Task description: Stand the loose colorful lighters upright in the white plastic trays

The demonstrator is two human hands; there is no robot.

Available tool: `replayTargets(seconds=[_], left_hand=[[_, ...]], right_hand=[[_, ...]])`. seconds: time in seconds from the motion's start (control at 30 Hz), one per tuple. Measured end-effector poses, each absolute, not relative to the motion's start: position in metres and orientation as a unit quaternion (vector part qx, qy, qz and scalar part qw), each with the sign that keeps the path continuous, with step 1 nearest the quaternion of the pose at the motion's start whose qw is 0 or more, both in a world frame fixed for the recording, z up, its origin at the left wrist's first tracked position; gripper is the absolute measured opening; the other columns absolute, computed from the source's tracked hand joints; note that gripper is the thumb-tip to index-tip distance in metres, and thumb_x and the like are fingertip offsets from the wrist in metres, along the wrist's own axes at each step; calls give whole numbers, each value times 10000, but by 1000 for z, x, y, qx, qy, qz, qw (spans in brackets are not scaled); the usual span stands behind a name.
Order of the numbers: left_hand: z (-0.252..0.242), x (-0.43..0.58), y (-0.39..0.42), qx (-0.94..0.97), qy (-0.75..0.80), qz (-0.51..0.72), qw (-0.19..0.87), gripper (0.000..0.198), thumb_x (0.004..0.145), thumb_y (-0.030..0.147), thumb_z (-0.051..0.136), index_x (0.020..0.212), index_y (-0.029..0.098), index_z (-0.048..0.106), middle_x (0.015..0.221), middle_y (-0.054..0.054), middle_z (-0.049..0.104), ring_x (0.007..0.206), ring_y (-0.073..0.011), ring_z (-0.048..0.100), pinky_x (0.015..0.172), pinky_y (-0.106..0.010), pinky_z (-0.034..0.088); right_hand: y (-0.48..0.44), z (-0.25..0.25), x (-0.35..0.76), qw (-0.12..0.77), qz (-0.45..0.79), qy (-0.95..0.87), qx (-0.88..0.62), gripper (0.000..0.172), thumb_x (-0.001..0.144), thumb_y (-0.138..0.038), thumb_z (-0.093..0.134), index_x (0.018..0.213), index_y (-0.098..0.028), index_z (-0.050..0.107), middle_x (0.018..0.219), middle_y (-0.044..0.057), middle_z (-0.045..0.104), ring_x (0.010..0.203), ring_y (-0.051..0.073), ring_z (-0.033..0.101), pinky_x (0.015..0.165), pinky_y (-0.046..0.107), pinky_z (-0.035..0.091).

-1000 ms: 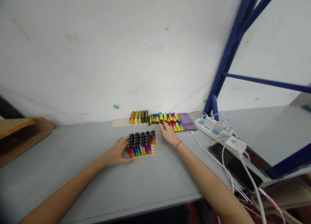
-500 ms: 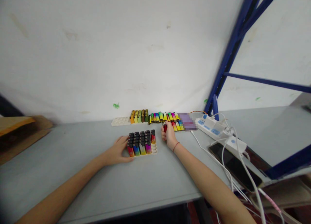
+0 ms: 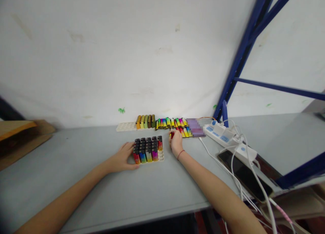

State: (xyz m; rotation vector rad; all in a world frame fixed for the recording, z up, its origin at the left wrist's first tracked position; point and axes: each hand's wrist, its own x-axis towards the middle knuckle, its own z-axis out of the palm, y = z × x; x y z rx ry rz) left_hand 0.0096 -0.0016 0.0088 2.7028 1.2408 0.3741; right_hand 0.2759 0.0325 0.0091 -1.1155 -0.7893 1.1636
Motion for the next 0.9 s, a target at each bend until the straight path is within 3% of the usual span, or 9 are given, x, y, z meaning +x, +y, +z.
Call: replayTargets(seconds=[0.2,0.4,0.73,0.9], left_hand=[[10,11,-2,898,421,108,73,758,717,603,664,1283,119,521,1385,-200,459,1273,-384,417,1114,-573,215],[8,10,-1,899,415,117,70,769,704,619,670,1295,150,521,1394,-181,460,1283,-387,412,1116,-566,217],[8,10,-1,899,421,107,58,759,711,625,670,1294,159,529,1386,-166,470,1269,-379,425,1111,-546,247],[11,13,-2,896,430,90,64,801,709,632,662,1292,102,521,1395,-207,453,1283,-402,406,1110,-568,236]], right_hand=[[31,18,275,616,537,-303,-489,184,803,-358,355,693,-230,429,371,-98,251,289,75,156,329,194,96],[30,23,277,572,575,-316,-492,361,869,-407,255,626,-218,443,348,-88,208,284,80,118,314,212,91],[31,16,276,601,526,-346,-492,203,820,-356,327,758,-232,476,369,-97,274,279,84,170,316,196,97],[27,23,276,586,551,-337,-489,244,839,-384,300,733,-233,460,361,-101,252,287,82,139,323,197,95]])
